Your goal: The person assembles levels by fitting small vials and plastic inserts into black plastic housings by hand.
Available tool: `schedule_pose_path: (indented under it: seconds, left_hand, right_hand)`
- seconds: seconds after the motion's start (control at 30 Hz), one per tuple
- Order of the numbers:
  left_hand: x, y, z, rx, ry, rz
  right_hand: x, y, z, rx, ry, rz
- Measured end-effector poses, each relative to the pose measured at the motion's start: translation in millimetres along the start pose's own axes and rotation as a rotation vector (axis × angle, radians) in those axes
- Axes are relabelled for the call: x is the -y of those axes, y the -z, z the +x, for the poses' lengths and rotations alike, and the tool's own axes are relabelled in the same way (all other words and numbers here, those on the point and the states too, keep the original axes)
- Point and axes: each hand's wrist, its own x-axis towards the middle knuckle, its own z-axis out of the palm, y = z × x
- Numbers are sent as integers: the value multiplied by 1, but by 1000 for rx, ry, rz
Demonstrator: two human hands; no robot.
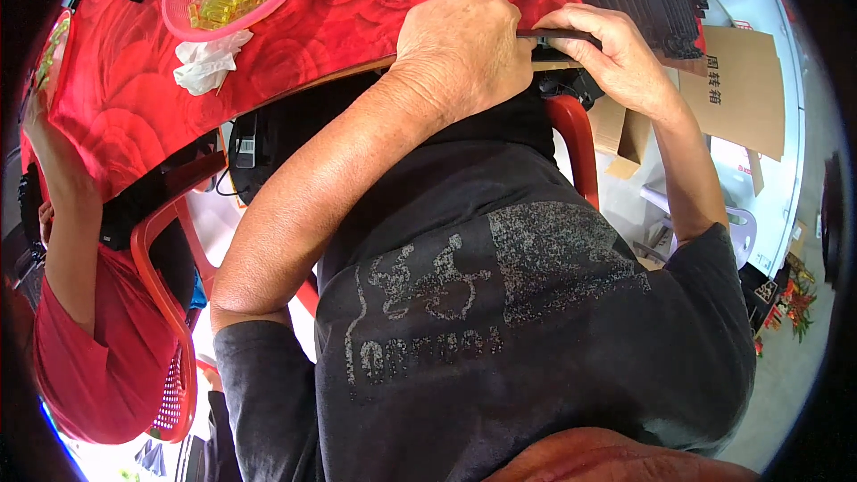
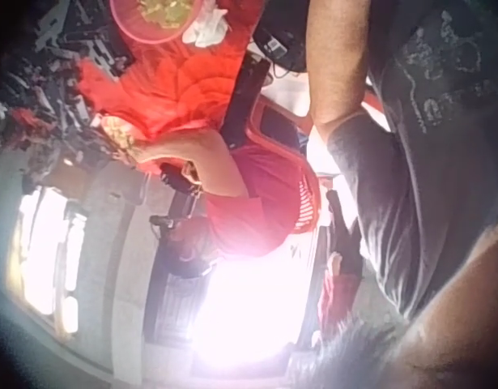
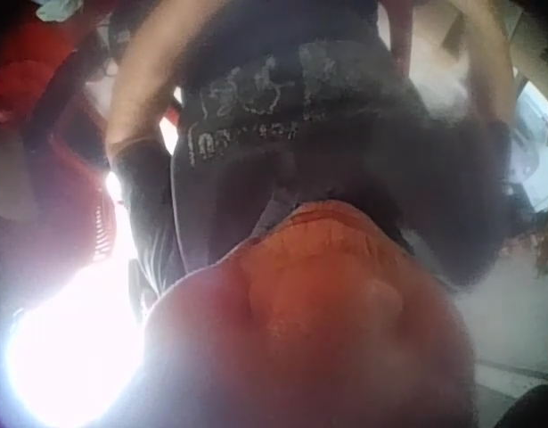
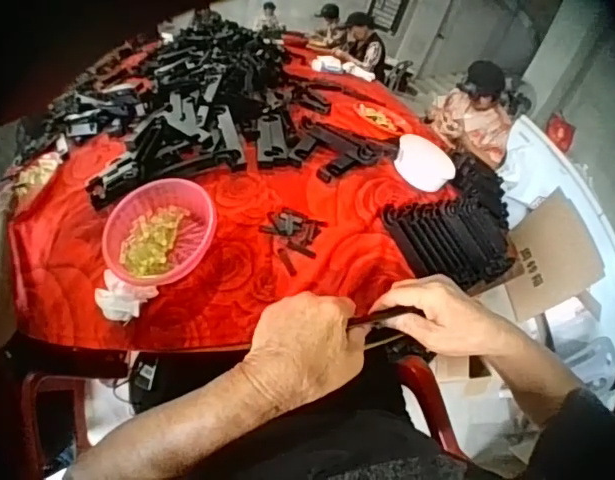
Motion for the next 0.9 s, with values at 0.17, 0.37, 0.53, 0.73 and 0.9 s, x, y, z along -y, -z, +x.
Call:
schedule_pose_path:
  seconds: [0.17,0.37,0.53,0.73,0.9]
  left_hand:
    - [-1,-7,0,16,-55,-120]
    - [-9,-14,6,19,77,-354]
    - [-20,-26,11,-12,107,-581]
    - [-51,-40,17,91,121,-788]
    - [-59,-35,7,-13,-10,-909]
  right_hand:
    - [-4,2,-6,-1,-13,114]
    - [-21,12,-13,-423,15,584]
    - [-2,-32,-14,-767,-99,1242]
    - [-18,-24,-17,-871,-175,1158]
    - [-31,-10,-13,-895,-166,1257]
